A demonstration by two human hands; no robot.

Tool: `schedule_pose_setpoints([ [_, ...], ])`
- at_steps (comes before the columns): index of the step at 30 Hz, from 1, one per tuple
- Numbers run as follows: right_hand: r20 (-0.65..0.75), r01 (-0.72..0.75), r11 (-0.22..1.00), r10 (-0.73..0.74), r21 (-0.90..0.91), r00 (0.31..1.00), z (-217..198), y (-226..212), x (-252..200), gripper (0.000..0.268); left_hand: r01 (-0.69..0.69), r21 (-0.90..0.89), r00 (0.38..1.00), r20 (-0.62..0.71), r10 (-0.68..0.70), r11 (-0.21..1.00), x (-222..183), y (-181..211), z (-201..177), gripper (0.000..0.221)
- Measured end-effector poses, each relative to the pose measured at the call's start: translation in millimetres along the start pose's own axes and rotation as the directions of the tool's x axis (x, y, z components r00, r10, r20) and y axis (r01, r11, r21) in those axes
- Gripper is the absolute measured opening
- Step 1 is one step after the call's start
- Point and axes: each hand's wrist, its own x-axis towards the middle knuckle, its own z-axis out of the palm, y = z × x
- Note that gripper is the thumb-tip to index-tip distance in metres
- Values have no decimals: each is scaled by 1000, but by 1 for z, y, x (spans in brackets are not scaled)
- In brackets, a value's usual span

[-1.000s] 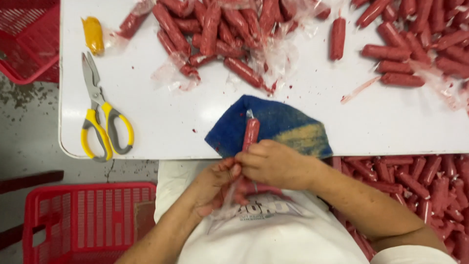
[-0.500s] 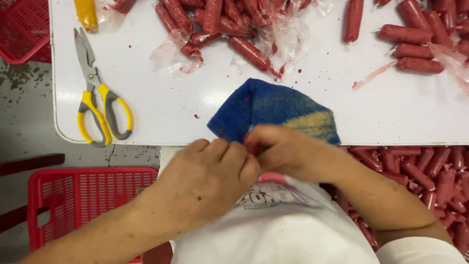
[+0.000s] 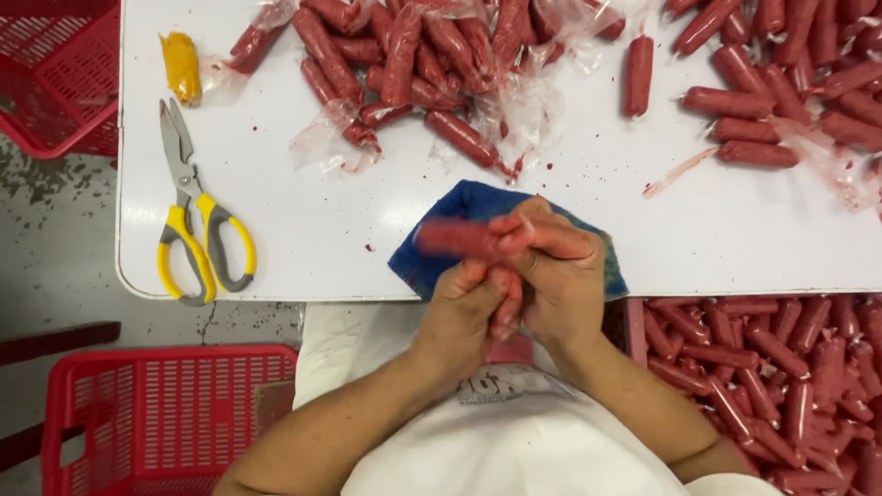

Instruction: The person repeatedly picks up individual sausages from a pile on a white table, wraps each one in a small plastic film, and places the wrapped sausage into a red basket. The process is continuous and repetitive throughout the clip.

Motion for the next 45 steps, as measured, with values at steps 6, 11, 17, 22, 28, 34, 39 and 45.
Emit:
schedule_pose_setpoints([
  [6, 482, 318, 788, -31, -527, 876, -19, -47, 53, 5, -517, 740, 821, 287, 493, 431, 27, 55, -31, 14],
  [11, 724, 235, 813, 295, -533, 624, -18, -68, 82, 14, -578, 686, 812, 432, 392, 442, 43, 78, -35, 19],
  [17, 752, 280, 769, 363, -575, 550, -29, -55, 79, 13, -637, 657, 771, 555, 313, 403, 45, 34, -44, 41],
  [22, 398, -4, 939, 149, -343, 905, -41, -11, 21, 17, -571, 785, 730, 354, 584, 238, 16, -27, -39, 30],
  [28, -190, -59, 986, 29, -155, 981, -32, 27, -16, 48, -287, 524, 918, -89, 386, 802, 23, -14, -25, 59],
  [34, 45, 207, 604, -272, -770, 961, -49, 14, -11, 20, -198, -16, 954, 227, 196, 980, 80, -2, -8, 17],
  [39, 107, 149, 498, -112, -854, 988, -56, -32, 32, 18, 22, 247, 979, 193, -72, 969, 155, 54, 7, 7],
  [45, 175, 168, 143, 32, -975, 984, -141, -104, 135, 21, -621, 741, 777, 624, 81, 256, 161, 53, -40, 18],
])
